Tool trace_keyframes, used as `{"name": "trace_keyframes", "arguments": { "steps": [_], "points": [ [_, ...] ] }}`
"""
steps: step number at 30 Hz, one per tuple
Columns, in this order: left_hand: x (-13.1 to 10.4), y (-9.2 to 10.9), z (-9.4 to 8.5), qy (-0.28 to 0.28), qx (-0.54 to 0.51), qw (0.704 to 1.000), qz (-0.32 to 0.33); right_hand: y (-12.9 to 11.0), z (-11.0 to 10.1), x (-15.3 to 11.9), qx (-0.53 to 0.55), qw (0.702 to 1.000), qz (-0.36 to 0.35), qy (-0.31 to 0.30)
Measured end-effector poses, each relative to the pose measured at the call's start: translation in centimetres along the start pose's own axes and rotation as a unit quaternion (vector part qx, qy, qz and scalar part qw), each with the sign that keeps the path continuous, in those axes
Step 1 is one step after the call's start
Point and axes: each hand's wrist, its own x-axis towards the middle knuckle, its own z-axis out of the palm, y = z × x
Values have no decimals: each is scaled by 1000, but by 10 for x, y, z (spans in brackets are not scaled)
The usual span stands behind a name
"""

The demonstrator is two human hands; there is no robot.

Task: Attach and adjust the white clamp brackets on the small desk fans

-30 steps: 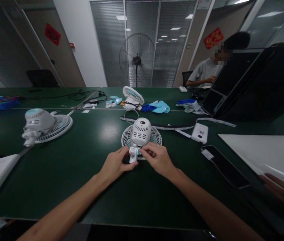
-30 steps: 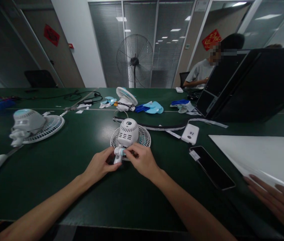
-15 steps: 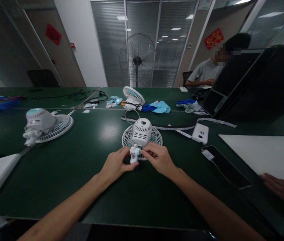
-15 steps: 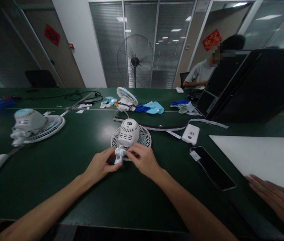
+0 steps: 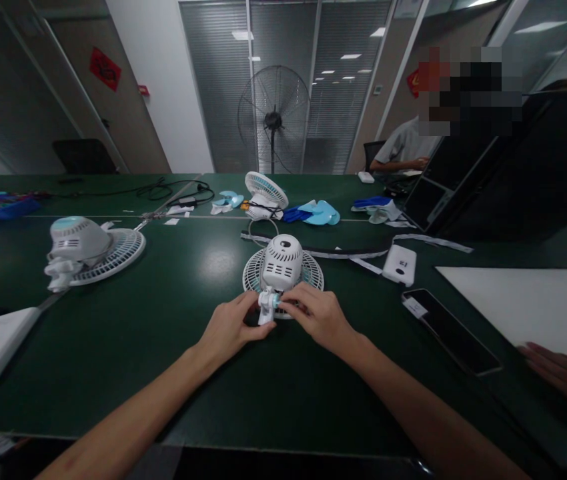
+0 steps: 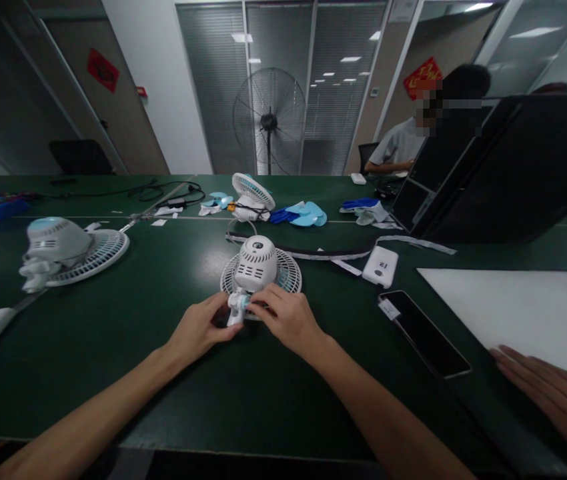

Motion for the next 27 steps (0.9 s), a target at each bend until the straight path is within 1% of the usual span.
{"name": "trace_keyframes", "arguments": {
  "steps": [4,6,8,11,13,15,18,20,22,24,27],
  "points": [
    [0,0,0,-2,14,1000,-2,-6,9,4,53,996,76,11],
    [0,0,0,-1,17,1000,-4,-7,9,2,51,995,85,17],
    [0,0,0,2,20,1000,-5,-5,5,0,33,998,56,7],
    [0,0,0,3,16,1000,-4,0,-4,-3,-1,999,-8,-36],
    [0,-1,0,5,11,1000,0,2,-8,-2,-11,999,-20,-44],
    [-1,-1,1,7,12,1000,1,1,-6,0,4,1000,-3,-28],
    [-1,-2,2,6,24,1000,1,-4,3,4,55,997,55,4],
    [0,-2,2,5,32,999,0,-7,9,4,91,991,97,8],
    [0,-1,1,6,37,999,-2,-8,11,3,103,988,117,6],
    [0,0,-1,6,39,999,-2,-7,9,1,73,992,101,10],
    [0,2,-2,9,38,999,3,-3,0,-2,-4,999,31,-22]
  ]
}}
